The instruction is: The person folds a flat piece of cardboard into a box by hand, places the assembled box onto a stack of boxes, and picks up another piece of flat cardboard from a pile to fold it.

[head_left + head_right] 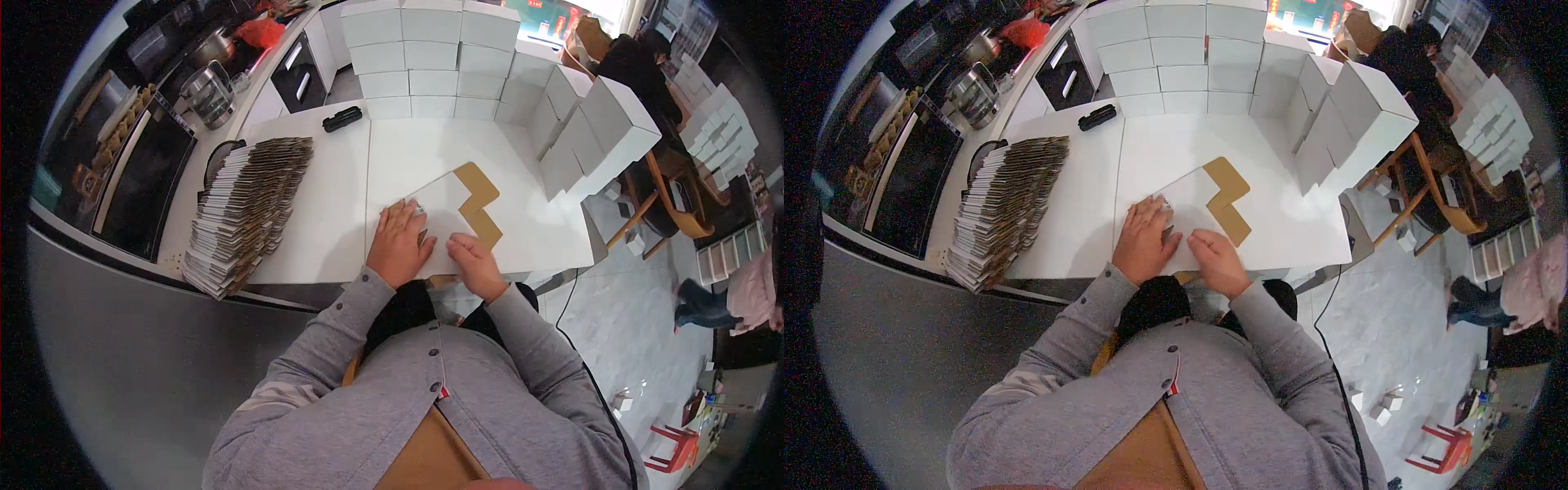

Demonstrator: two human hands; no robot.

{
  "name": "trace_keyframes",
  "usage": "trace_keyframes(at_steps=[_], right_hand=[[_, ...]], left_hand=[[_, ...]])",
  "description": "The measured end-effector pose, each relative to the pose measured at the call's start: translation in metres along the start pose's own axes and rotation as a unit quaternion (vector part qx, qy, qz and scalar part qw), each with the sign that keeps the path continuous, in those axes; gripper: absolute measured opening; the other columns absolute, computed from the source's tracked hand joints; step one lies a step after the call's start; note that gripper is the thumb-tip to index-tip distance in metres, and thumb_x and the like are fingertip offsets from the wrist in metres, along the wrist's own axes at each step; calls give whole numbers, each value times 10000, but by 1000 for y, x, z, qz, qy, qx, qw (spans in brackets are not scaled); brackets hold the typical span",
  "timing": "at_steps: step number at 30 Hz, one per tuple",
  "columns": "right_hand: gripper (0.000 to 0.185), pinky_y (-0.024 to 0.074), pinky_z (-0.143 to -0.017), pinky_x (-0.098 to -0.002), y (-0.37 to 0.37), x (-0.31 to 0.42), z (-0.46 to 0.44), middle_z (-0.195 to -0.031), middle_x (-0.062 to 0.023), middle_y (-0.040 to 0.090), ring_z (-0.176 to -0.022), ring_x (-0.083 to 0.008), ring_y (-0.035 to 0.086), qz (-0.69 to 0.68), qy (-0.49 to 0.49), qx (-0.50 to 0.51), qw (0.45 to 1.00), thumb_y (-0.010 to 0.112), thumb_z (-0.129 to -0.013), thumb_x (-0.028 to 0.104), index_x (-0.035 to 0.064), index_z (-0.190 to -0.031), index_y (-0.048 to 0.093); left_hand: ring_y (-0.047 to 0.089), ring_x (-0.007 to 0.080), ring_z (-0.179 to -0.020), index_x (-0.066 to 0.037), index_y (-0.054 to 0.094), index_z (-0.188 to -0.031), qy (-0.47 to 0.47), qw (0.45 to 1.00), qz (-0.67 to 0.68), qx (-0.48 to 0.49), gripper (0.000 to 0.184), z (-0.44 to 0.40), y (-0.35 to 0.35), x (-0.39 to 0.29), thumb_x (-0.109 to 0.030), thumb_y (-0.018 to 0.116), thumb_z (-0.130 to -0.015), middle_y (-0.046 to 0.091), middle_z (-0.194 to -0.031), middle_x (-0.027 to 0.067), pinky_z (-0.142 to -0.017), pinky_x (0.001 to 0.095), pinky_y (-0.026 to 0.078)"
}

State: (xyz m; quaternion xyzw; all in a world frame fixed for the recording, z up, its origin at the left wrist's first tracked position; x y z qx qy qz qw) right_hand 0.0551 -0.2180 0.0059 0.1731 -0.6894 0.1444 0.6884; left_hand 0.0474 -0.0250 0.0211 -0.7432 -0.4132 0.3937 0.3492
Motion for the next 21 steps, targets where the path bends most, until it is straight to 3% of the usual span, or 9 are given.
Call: trace_keyframes(at_steps=[6, 9, 11, 16, 21], right_hand=[[261, 408, -725, -298, 24, -5, 6, -804, 13, 531, -781, -130, 465, -11, 1, 75, 997, 573, -1125, 197, 53, -909, 600], [259, 411, -721, -305, -5, 5, 0, -805, 9, 537, -782, -131, 470, 40, -23, 25, 999, 581, -1121, 191, 45, -908, 599], [257, 415, -719, -311, -23, 6, -3, -799, -1, 544, -778, -141, 480, 55, -12, -79, 995, 587, -1114, 187, 37, -907, 606], [260, 414, -712, -318, -17, 14, -5, -794, 1, 542, -774, -145, 483, 56, -44, -90, 993, 584, -1114, 184, 34, -904, 617], [238, 403, -739, -260, 23, 14, 7, -871, 31, 578, -806, -103, 478, 49, -20, 90, 994, 588, -1144, 194, 52, -973, 673]], left_hand=[[500, 458, -1545, -4, 687, -1327, 4, 1000, 6, -2, 462, 0, 1, 2, -315, 764, -994, 587, -1600, 269, -1327, 590, 328], [500, 459, -1545, -4, 687, -1325, -2, 1000, 5, 3, 459, 1, 2, 2, -310, 765, -993, 585, -1603, 270, -1327, 593, 327], [500, 461, -1545, -4, 688, -1324, -7, 1000, 6, 5, 456, -1, 2, 1, -305, 767, -991, 583, -1607, 272, -1327, 595, 326], [505, 463, -1541, -2, 688, -1320, -2, 1000, -3, -4, 455, -2, 0, -1, -308, 764, -992, 586, -1605, 274, -1327, 594, 327], [503, 458, -1543, 3, 690, -1319, 8, 1000, 12, -8, 464, 0, -1, 1, -324, 758, -996, 588, -1607, 270, -1331, 585, 326]])
Point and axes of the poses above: each hand's wrist, its own z-axis away from the middle knuckle, its own y-axis out of the palm, x = y × z, the point moved 4 cm from there along -z, towards the middle knuckle
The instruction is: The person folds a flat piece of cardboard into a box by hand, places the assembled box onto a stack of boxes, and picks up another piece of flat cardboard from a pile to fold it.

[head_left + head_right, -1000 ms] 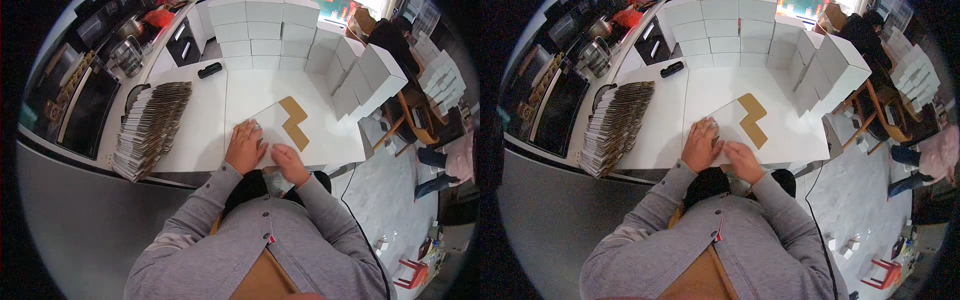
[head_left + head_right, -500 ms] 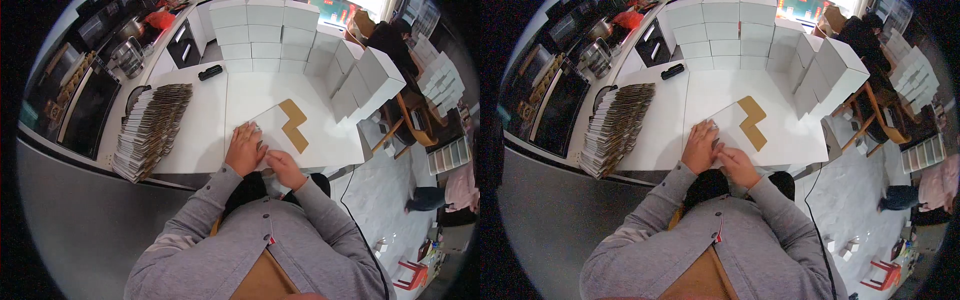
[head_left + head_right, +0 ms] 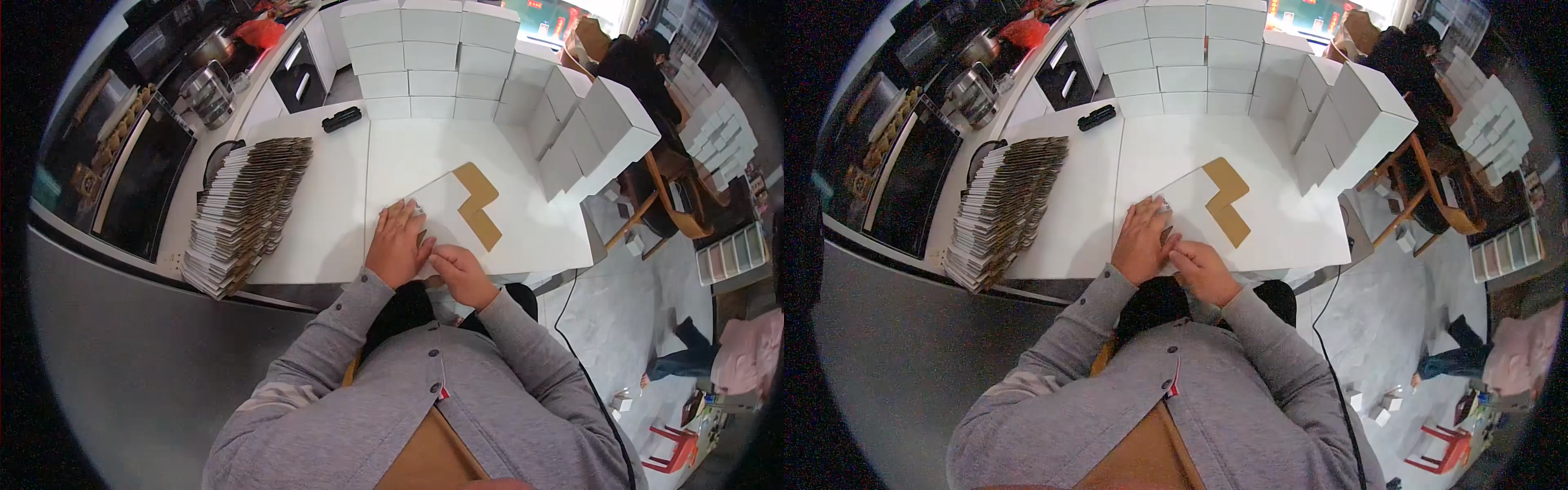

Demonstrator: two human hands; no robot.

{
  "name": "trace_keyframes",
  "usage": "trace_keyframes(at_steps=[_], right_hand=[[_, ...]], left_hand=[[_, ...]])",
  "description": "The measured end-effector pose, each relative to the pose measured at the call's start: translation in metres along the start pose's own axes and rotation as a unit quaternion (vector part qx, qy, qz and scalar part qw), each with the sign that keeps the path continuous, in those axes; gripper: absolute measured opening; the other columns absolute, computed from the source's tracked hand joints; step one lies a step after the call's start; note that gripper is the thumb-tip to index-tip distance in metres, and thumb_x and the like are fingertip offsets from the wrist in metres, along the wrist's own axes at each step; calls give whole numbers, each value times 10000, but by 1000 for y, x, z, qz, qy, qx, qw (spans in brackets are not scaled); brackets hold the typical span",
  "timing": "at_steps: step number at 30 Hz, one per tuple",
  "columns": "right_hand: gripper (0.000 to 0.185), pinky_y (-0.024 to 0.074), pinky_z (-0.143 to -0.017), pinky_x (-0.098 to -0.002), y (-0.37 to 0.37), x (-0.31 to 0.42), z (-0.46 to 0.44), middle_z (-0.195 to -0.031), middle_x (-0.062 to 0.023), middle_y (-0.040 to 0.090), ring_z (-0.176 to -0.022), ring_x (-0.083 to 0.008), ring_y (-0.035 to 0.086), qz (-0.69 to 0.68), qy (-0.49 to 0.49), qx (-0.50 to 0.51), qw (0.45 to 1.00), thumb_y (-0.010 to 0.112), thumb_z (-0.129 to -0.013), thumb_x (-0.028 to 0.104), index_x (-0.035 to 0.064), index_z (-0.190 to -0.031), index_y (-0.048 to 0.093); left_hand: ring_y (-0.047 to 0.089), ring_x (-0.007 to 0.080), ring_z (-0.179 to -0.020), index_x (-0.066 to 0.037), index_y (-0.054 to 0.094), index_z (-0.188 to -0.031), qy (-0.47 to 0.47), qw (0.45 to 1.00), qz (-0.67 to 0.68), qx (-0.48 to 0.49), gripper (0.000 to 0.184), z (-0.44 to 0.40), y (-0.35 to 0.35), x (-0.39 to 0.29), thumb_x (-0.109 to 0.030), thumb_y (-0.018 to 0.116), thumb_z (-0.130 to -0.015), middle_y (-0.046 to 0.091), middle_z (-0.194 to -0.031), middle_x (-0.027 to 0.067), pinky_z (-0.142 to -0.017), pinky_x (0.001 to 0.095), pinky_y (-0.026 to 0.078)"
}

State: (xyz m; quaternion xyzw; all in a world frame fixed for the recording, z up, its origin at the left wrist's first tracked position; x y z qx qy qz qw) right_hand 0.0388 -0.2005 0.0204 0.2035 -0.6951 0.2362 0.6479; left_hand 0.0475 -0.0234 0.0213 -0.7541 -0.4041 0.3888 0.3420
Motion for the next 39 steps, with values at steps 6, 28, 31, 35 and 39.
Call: trace_keyframes(at_steps=[6, 28, 31, 35, 39], right_hand=[[279, 406, -716, -308, -33, -13, -5, -811, -12, 539, -783, -147, 480, 0, -2, -73, 997, 559, -1117, 184, 31, -884, 574], [261, 417, -750, -292, -47, -9, -5, -859, 9, 569, -814, -119, 486, 32, 15, -137, 990, 568, -1121, 171, 45, -896, 611], [261, 401, -750, -273, -36, -9, -3, -865, 27, 566, -816, -104, 477, 46, 20, -120, 992, 566, -1132, 167, 58, -900, 615], [247, 397, -745, -262, 1, 11, 1, -870, 37, 577, -811, -96, 485, -21, -29, -21, 999, 579, -1130, 170, 61, -915, 631], [256, 408, -718, -272, -25, -17, -5, -840, 36, 577, -786, -106, 492, -18, -15, -84, 996, 566, -1130, 178, 49, -925, 651]], left_hand=[[500, 453, -1546, 9, 687, -1328, -15, 999, -13, 28, 477, -2, -1, -2, -331, 753, -1000, 592, -1604, 269, -1333, 582, 323], [498, 444, -1556, 9, 687, -1334, -16, 1000, -10, 14, 469, -1, 0, -2, -326, 744, -1011, 584, -1617, 274, -1340, 569, 311], [499, 445, -1556, 6, 688, -1330, -14, 1000, -17, 16, 465, -2, 1, -2, -328, 743, -1012, 582, -1619, 274, -1340, 567, 312], [498, 441, -1560, 1, 693, -1330, -9, 1000, -15, 14, 465, 0, 1, 0, -334, 743, -1011, 578, -1624, 272, -1336, 565, 316], [499, 442, -1559, 0, 691, -1330, -16, 1000, -8, 16, 461, 0, 3, 0, -329, 744, -1010, 577, -1623, 275, -1333, 565, 321]])
Point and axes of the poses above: each hand's wrist, its own z-axis away from the middle knuckle, its own y-axis out of the palm, x = y × z, the point moved 4 cm from there along -z, towards the middle knuckle
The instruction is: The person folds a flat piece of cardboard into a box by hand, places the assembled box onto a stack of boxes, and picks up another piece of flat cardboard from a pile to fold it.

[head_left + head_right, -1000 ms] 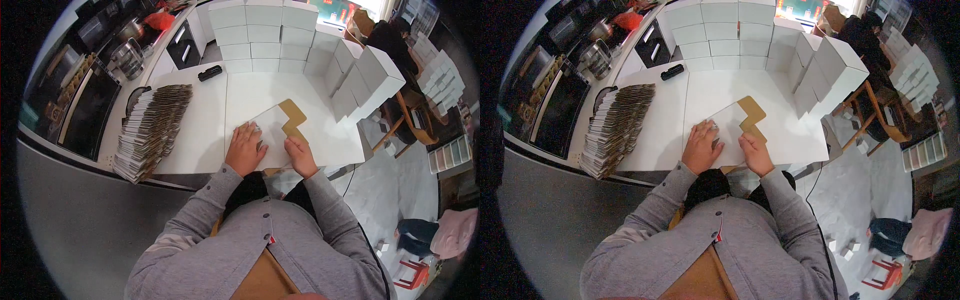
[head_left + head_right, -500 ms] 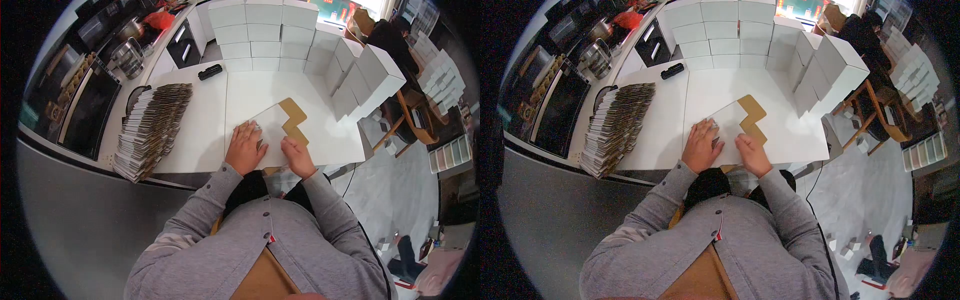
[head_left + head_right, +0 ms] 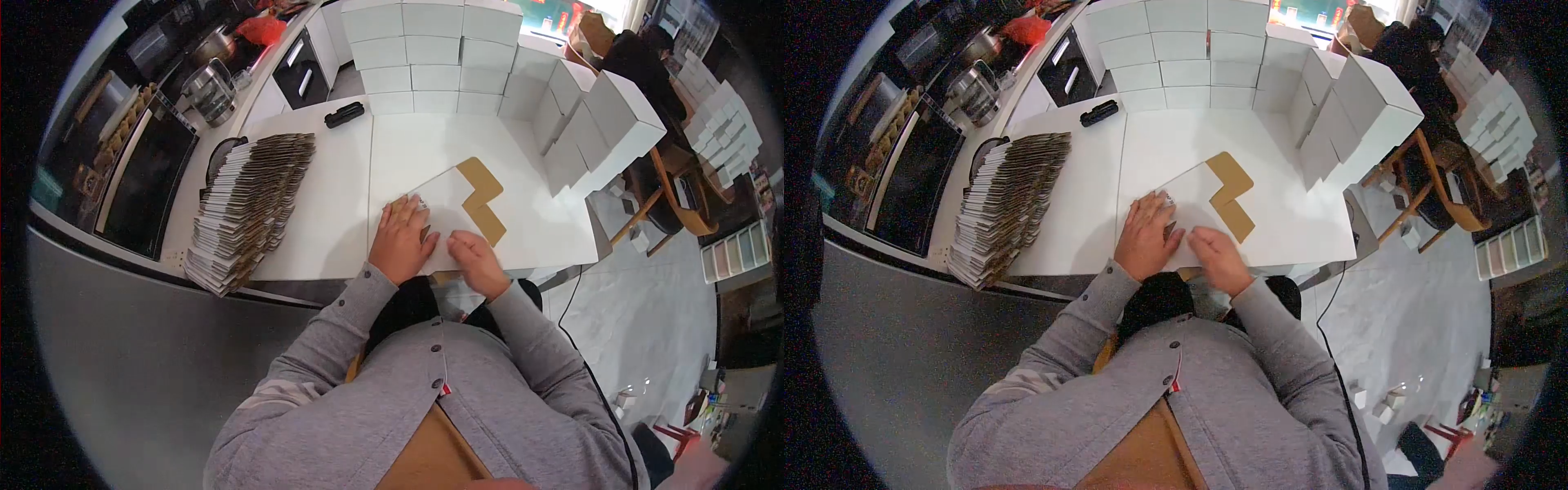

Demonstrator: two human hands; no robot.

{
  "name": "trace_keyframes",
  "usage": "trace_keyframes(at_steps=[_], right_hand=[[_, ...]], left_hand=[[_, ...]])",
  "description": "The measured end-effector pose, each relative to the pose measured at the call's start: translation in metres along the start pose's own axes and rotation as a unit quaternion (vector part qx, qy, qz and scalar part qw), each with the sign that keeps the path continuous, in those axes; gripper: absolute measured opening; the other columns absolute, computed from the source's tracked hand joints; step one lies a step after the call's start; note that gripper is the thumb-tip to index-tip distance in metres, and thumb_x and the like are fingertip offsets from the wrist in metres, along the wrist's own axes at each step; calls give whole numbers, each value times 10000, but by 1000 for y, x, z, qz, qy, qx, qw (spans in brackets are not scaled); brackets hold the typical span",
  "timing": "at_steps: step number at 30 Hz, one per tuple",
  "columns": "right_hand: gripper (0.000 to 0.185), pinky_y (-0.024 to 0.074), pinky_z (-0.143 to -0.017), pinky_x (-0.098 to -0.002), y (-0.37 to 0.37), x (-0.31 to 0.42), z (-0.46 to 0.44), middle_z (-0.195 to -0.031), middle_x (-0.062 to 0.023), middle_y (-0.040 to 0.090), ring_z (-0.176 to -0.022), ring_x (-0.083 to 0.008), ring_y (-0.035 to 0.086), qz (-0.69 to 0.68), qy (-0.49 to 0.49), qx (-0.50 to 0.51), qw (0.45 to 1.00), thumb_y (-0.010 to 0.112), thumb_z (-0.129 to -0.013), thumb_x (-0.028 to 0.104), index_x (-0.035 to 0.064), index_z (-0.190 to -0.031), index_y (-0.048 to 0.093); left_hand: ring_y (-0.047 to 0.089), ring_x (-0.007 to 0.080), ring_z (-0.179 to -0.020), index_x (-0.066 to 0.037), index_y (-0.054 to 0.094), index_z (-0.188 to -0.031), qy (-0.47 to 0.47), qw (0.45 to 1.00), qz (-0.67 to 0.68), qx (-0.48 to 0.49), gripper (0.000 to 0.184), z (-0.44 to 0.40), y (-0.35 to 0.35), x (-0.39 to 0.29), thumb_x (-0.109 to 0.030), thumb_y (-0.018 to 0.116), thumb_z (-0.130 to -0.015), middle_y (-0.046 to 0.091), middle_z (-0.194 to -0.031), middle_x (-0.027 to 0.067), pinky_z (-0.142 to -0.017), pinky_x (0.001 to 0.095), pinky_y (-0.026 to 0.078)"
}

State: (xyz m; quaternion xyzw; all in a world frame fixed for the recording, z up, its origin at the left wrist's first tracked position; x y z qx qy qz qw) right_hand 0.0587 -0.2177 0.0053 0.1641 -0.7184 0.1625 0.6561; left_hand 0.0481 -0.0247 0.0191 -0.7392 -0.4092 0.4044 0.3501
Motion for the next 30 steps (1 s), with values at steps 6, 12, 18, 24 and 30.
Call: trace_keyframes(at_steps=[6, 12, 18, 24, 30], right_hand=[[268, 410, -709, -288, -30, 0, -6, -823, 31, 566, -774, -109, 484, -39, 76, -92, 992, 567, -1133, 192, 47, -920, 642], [245, 440, -741, -311, 8, 6, 4, -863, 2, 622, -799, -136, 518, 21, 9, 49, 999, 566, -1130, 184, 33, -960, 658], [294, 390, -723, -285, 21, 42, 5, -833, 30, 537, -790, -107, 463, 1, -12, 52, 999, 555, -1142, 184, 66, -878, 611], [291, 399, -724, -276, -8, -1, -5, -829, 28, 527, -788, -100, 467, 39, 14, -31, 999, 557, -1141, 182, 57, -885, 614], [283, 396, -731, -264, 29, 15, 8, -832, 35, 528, -793, -92, 468, -8, 10, 33, 999, 560, -1138, 184, 59, -891, 619]], left_hand=[[505, 443, -1555, 1, 689, -1330, 0, 1000, -5, 1, 460, -1, -1, -1, -321, 748, -1007, 587, -1610, 273, -1329, 567, 326], [511, 446, -1550, 1, 690, -1335, 5, 1000, -2, -11, 467, 1, 0, 0, -322, 753, -1003, 595, -1604, 267, -1329, 568, 326], [514, 448, -1547, 2, 692, -1345, 16, 1000, 4, -12, 476, 1, -3, 1, -326, 751, -1005, 594, -1606, 270, -1332, 570, 324], [510, 452, -1548, 4, 688, -1351, 2, 1000, 10, -7, 477, 2, 1, 1, -327, 745, -1012, 587, -1613, 269, -1336, 572, 318], [502, 447, -1554, 3, 688, -1359, 16, 1000, 3, -22, 483, 3, 1, 3, -333, 744, -1016, 582, -1621, 260, -1341, 569, 310]])
Point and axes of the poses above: each hand's wrist, its own z-axis away from the middle knuckle, its own y-axis out of the palm, x = y × z, the point moved 4 cm from there along -z, towards the middle knuckle
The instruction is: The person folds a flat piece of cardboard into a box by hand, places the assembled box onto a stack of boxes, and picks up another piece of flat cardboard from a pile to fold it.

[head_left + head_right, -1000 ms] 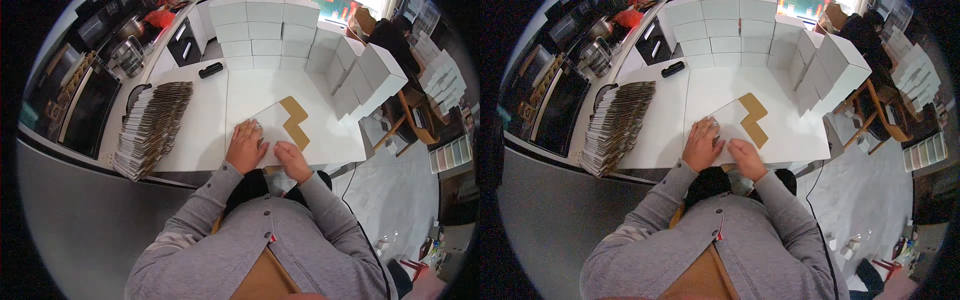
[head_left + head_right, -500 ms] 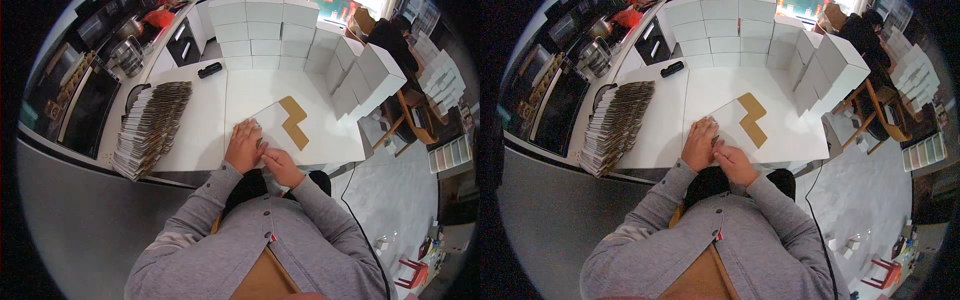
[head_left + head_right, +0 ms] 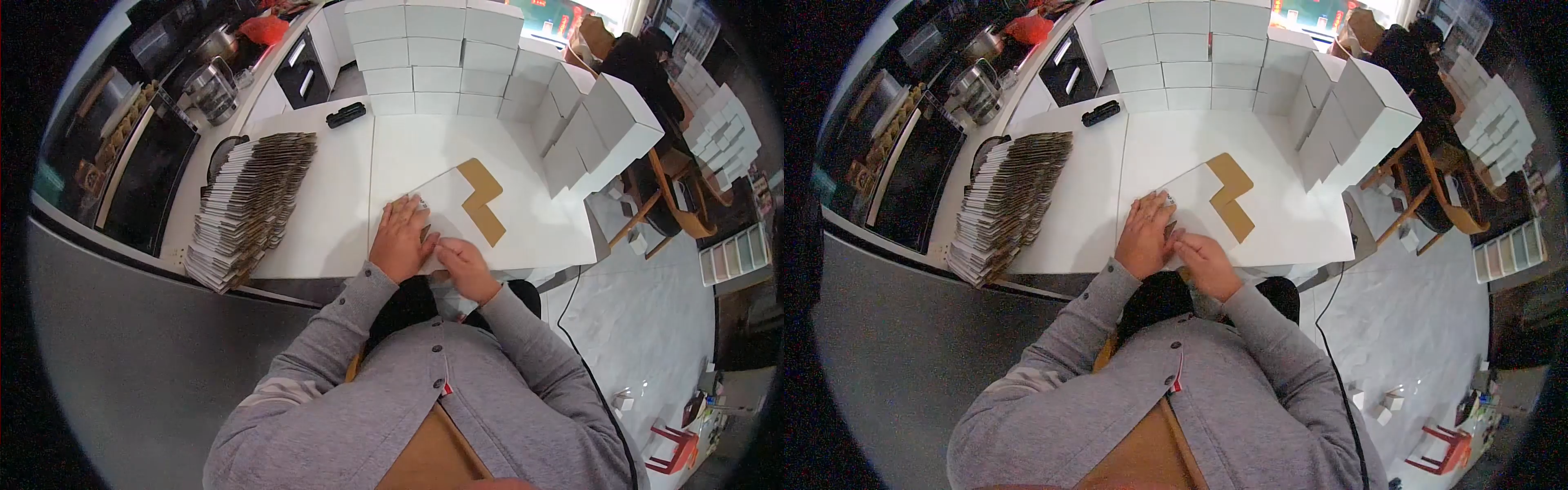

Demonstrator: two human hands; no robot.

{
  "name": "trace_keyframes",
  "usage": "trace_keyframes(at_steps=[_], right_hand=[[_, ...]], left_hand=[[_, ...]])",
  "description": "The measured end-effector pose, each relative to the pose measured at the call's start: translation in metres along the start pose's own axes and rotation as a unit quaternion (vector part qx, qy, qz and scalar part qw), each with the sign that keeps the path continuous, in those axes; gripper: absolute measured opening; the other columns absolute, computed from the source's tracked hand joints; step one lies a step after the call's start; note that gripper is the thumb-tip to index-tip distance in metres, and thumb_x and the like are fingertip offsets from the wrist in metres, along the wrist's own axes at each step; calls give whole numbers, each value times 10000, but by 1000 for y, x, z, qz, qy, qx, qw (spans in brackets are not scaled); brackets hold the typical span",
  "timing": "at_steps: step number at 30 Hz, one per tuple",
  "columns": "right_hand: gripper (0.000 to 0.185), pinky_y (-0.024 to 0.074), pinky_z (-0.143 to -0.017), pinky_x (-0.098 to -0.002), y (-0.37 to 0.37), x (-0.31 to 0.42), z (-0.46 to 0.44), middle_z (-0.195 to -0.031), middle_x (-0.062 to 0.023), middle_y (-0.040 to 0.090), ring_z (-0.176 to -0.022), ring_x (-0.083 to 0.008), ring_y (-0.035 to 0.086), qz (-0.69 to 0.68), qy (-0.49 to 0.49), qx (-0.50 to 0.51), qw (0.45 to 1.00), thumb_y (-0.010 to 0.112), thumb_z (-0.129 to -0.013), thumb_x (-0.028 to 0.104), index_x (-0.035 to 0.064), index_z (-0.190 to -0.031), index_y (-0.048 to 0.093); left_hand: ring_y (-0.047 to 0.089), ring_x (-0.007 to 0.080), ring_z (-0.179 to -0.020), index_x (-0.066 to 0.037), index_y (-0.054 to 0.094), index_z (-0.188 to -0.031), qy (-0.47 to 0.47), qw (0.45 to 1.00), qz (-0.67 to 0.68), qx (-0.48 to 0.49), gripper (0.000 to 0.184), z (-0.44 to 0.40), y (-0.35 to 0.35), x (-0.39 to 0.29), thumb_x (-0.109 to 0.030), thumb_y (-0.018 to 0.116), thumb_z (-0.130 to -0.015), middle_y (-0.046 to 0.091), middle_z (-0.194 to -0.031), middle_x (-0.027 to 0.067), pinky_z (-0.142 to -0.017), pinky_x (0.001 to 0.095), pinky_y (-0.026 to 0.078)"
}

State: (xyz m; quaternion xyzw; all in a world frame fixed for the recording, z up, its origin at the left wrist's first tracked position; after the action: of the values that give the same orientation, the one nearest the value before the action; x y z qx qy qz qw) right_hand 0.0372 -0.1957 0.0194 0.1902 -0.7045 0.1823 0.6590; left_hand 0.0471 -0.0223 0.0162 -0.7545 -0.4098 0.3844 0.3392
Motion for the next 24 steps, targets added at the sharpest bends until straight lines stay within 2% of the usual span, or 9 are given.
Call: trace_keyframes(at_steps=[2, 7, 11, 12, 16, 21, 24], right_hand=[[281, 395, -733, -262, 4, -1, 1, -832, 37, 528, -794, -91, 468, -24, 2, 21, 1000, 561, -1138, 185, 60, -892, 620], [257, 438, -754, -321, -30, -14, -9, -832, -19, 592, -800, -151, 504, 60, -9, -16, 998, 582, -1111, 178, 31, -903, 614], [261, 395, -736, -263, -55, -11, -11, -839, 18, 544, -800, -102, 470, -1, 19, -127, 992, 564, -1130, 172, 55, -902, 617], [261, 395, -736, -263, -54, -11, -11, -839, 18, 544, -800, -102, 470, 0, 19, -127, 992, 564, -1130, 172, 55, -902, 617], [258, 396, -740, -263, -32, -17, -9, -842, 19, 561, -802, -108, 478, 36, -2, -18, 999, 571, -1127, 173, 51, -904, 612], [277, 443, -773, -319, -1, -8, 1, -865, -16, 609, -815, -161, 527, 5, -7, 18, 1000, 563, -1126, 207, 29, -949, 678], [274, 453, -781, -327, -24, -1, -4, -885, -27, 644, -825, -171, 545, 56, -14, 7, 998, 564, -1130, 201, 12, -975, 687]], left_hand=[[499, 446, -1555, 3, 688, -1361, 3, 1000, -3, 0, 485, 2, 0, 0, -334, 744, -1017, 581, -1622, 258, -1342, 568, 308], [492, 449, -1559, 6, 688, -1360, -4, 1000, -3, 5, 490, 1, 0, -1, -339, 744, -1018, 579, -1623, 259, -1343, 569, 304], [487, 457, -1558, 8, 686, -1357, -17, 1000, 7, 10, 482, 0, 3, 0, -335, 738, -1022, 583, -1614, 260, -1344, 573, 301], [487, 457, -1558, 8, 686, -1357, -17, 1000, 8, 9, 482, 0, 3, 0, -335, 738, -1022, 583, -1614, 260, -1344, 573, 301], [494, 448, -1554, 8, 684, -1348, -12, 1000, -6, 17, 481, 0, 3, 0, -332, 746, -1014, 589, -1605, 256, -1343, 575, 302], [496, 446, -1553, 8, 682, -1342, 1, 1000, 7, 10, 479, -1, 1, 0, -328, 749, -1008, 593, -1599, 256, -1342, 575, 306], [508, 430, -1551, 8, 692, -1359, -9, 1000, 0, 17, 488, -1, 0, -2, -325, 752, -1008, 591, -1613, 252, -1344, 564, 310]])
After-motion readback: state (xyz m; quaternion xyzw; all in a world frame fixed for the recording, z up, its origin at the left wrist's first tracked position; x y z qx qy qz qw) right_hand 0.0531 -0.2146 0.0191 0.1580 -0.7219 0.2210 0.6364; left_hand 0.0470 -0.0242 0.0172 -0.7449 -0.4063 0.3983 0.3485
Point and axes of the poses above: each hand's wrist, its own z-axis away from the middle knuckle, its own y-axis out of the palm, x = y × z, the point moved 4 cm from there along -z, towards the middle knuckle
